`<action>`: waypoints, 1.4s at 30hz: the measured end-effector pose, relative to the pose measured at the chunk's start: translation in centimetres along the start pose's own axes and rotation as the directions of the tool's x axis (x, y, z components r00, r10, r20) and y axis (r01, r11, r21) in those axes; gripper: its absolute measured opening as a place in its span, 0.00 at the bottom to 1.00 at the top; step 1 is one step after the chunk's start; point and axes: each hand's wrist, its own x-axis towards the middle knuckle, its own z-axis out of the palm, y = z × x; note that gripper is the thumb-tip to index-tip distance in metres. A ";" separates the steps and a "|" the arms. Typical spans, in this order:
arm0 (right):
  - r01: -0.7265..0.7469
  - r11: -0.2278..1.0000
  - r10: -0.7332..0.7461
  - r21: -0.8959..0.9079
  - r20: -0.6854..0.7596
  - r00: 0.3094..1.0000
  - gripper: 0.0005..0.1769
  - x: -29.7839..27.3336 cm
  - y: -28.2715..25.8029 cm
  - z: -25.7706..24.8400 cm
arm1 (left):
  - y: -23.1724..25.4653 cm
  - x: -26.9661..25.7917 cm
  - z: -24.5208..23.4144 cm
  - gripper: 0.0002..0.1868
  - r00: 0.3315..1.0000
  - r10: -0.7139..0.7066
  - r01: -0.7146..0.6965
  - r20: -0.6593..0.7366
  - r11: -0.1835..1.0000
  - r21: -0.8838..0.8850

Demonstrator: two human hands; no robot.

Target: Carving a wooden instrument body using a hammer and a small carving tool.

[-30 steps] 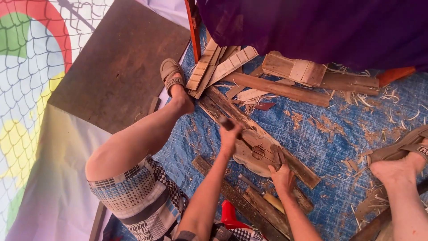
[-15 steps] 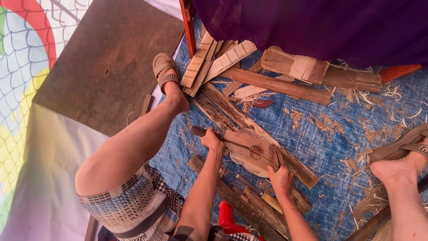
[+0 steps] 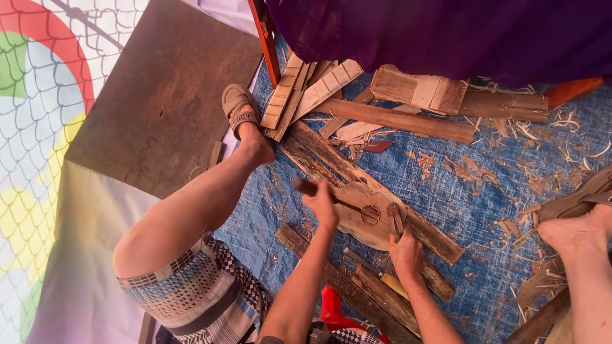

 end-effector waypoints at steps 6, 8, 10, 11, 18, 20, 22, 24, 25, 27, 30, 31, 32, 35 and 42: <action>0.037 0.996 -0.037 0.081 -0.004 0.999 0.22 -0.4 -0.4 -0.2 | -1.8 5.5 -3.3 0.08 0.903 -0.200 0.142 -0.380 0.974 -0.175; 0.053 0.995 -0.052 0.081 -0.011 0.999 0.23 -0.6 -0.9 -0.9 | -2.1 5.8 -3.3 0.08 0.884 -0.197 0.137 -0.424 0.976 -0.169; 0.059 0.995 -0.059 0.081 -0.007 0.998 0.24 -0.7 -0.9 -0.9 | -2.6 6.5 -3.1 0.07 0.859 -0.191 0.135 -0.475 0.979 -0.151; 0.052 0.996 -0.051 0.071 -0.013 0.999 0.21 -0.5 -0.6 -0.6 | -3.0 7.0 -3.0 0.06 0.877 -0.193 0.141 -0.440 0.979 -0.148; -0.049 0.999 0.049 0.001 -0.016 0.999 0.16 0.5 0.7 0.9 | 1.1 2.1 1.3 0.13 0.979 -0.113 0.073 0.171 0.972 0.224; -0.063 0.998 0.063 0.003 -0.017 0.998 0.17 1.5 2.4 2.9 | 3.9 -1.3 1.9 0.13 0.952 -0.108 -0.002 0.286 0.933 0.360; -0.073 0.997 0.074 0.010 -0.025 0.997 0.17 2.1 3.0 3.8 | 6.3 -3.6 2.4 0.13 0.909 -0.115 -0.098 0.401 0.875 0.474; -0.067 0.996 0.068 0.063 -0.009 0.998 0.16 2.0 3.0 3.4 | 8.1 -5.2 2.1 0.25 0.867 0.070 -0.318 0.493 0.840 0.440; -0.067 0.995 0.068 0.072 -0.013 0.998 0.16 2.0 3.5 3.7 | 7.2 -4.4 1.7 0.25 0.863 0.075 -0.326 0.500 0.839 0.437; -0.063 0.981 0.064 0.181 0.001 0.998 0.21 2.3 4.4 4.2 | 5.5 -2.9 1.3 0.29 0.894 0.074 -0.302 0.442 0.827 0.474; -0.100 0.985 0.104 0.138 -0.017 0.994 0.20 2.6 6.3 4.7 | 8.5 -1.3 -0.3 0.18 0.866 0.096 -0.446 0.491 0.591 0.672; -0.100 0.985 0.104 0.144 -0.023 0.994 0.20 2.5 6.2 4.4 | 6.6 0.3 -1.4 0.18 0.862 0.100 -0.453 0.497 0.592 0.667; -0.127 0.972 0.131 0.199 -0.006 0.991 0.20 2.5 6.0 4.1 | 4.8 1.9 -2.4 0.18 0.878 0.084 -0.442 0.471 0.518 0.732; -0.177 0.839 0.169 0.515 0.062 0.984 0.19 2.4 4.3 2.4 | -3.3 6.8 -5.8 0.20 0.939 0.002 -0.298 0.344 0.506 0.810; -0.177 0.551 0.080 0.816 0.159 0.984 0.16 2.4 -2.3 -4.8 | -3.9 4.3 -6.2 0.22 0.945 -0.110 -0.190 0.307 0.578 0.793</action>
